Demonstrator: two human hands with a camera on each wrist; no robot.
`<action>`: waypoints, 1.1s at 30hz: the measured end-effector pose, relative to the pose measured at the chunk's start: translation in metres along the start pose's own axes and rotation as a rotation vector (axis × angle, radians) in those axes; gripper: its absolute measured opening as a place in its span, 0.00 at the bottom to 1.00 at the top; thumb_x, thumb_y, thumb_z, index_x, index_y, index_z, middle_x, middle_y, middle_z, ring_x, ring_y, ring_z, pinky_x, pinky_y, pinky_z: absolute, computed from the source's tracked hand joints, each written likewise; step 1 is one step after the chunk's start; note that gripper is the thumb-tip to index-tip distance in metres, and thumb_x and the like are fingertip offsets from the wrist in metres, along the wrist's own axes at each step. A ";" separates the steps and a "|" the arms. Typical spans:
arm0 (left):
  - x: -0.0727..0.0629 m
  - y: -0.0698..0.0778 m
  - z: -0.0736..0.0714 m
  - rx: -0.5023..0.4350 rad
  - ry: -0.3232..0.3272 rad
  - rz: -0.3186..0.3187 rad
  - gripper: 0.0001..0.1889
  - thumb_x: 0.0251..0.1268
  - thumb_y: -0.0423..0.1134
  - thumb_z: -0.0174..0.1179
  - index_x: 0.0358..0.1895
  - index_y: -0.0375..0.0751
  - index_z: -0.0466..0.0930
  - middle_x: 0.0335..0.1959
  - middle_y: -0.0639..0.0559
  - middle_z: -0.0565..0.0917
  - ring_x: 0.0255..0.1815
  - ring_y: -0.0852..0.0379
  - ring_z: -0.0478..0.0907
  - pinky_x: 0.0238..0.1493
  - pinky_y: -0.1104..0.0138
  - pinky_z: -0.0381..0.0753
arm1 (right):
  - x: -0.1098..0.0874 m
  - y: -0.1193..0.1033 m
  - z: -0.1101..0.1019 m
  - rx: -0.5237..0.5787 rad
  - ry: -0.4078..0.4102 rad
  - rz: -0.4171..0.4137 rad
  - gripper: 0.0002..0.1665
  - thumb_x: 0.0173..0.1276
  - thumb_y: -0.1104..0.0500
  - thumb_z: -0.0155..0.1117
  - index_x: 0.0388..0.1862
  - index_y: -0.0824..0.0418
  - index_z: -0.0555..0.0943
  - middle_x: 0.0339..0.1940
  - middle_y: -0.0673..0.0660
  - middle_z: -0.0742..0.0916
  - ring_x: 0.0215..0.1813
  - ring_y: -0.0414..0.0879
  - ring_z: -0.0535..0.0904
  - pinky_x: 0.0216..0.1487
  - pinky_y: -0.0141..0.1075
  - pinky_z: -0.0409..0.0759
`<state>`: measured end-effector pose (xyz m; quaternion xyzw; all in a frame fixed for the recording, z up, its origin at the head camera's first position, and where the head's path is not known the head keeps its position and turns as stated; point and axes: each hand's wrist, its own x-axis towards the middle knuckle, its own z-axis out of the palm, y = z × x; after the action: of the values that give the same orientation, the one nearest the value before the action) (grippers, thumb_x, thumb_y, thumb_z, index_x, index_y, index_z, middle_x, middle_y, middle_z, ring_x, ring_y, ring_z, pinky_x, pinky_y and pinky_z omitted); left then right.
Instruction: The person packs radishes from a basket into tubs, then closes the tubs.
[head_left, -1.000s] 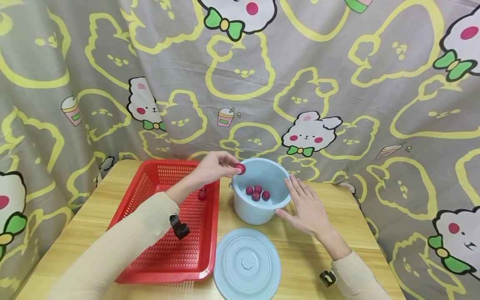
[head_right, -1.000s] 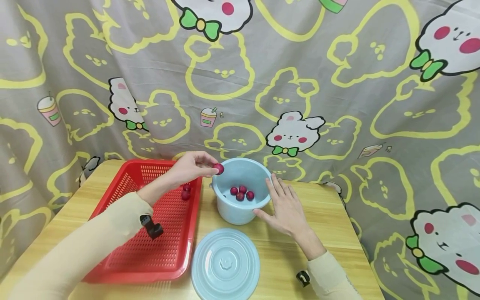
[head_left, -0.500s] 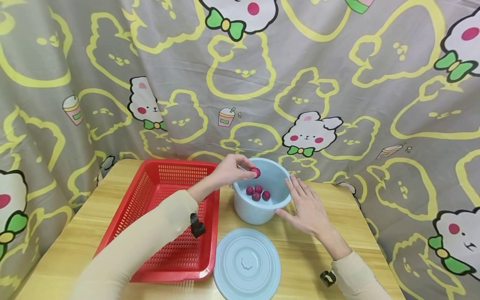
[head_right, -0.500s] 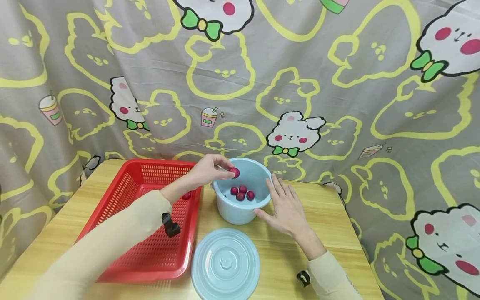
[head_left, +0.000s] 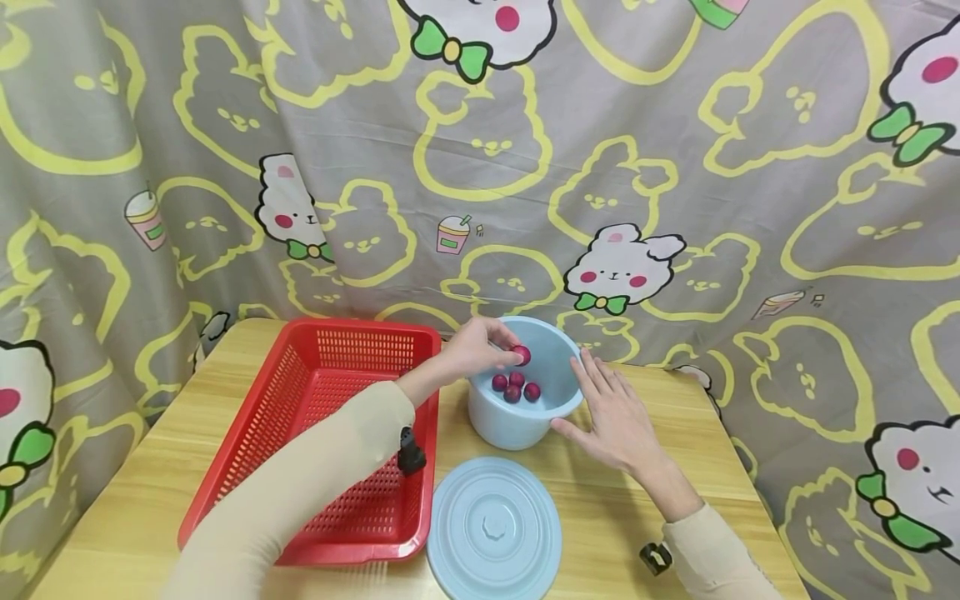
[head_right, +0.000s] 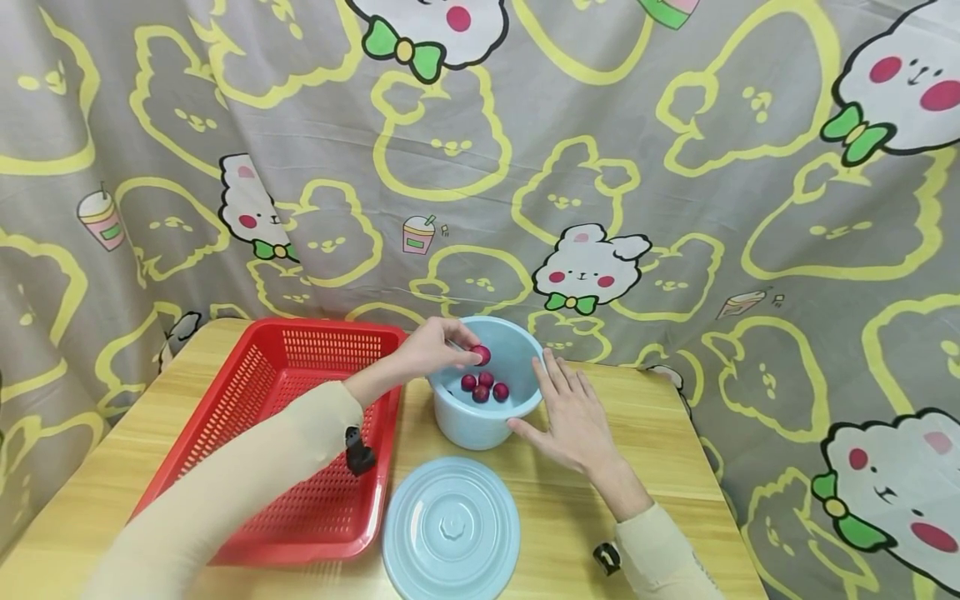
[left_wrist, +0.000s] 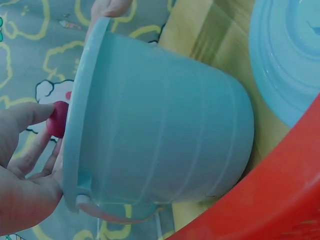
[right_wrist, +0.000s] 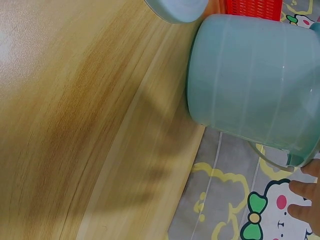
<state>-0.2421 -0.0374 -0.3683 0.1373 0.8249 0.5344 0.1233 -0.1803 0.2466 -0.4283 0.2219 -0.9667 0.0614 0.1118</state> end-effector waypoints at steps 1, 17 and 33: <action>0.001 0.000 0.000 0.000 0.002 -0.004 0.13 0.66 0.40 0.74 0.50 0.42 0.88 0.48 0.45 0.89 0.47 0.39 0.90 0.48 0.65 0.91 | 0.000 0.000 0.000 0.001 0.001 0.000 0.62 0.68 0.25 0.62 0.88 0.56 0.53 0.89 0.61 0.58 0.87 0.65 0.58 0.85 0.65 0.59; 0.002 0.003 0.002 -0.090 0.019 0.006 0.13 0.67 0.37 0.73 0.51 0.37 0.87 0.44 0.43 0.89 0.46 0.41 0.91 0.52 0.60 0.92 | 0.000 0.000 0.001 -0.009 0.031 -0.011 0.62 0.68 0.25 0.62 0.88 0.56 0.54 0.89 0.62 0.60 0.86 0.66 0.61 0.84 0.65 0.61; -0.008 0.000 -0.018 -0.138 0.009 -0.003 0.15 0.68 0.38 0.72 0.54 0.38 0.86 0.46 0.41 0.88 0.43 0.51 0.92 0.60 0.52 0.90 | 0.000 0.001 0.003 -0.005 0.031 -0.009 0.61 0.68 0.25 0.62 0.88 0.56 0.54 0.89 0.62 0.60 0.86 0.65 0.60 0.84 0.65 0.61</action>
<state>-0.2406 -0.0559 -0.3605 0.1248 0.7867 0.5906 0.1294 -0.1814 0.2474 -0.4309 0.2251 -0.9640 0.0618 0.1277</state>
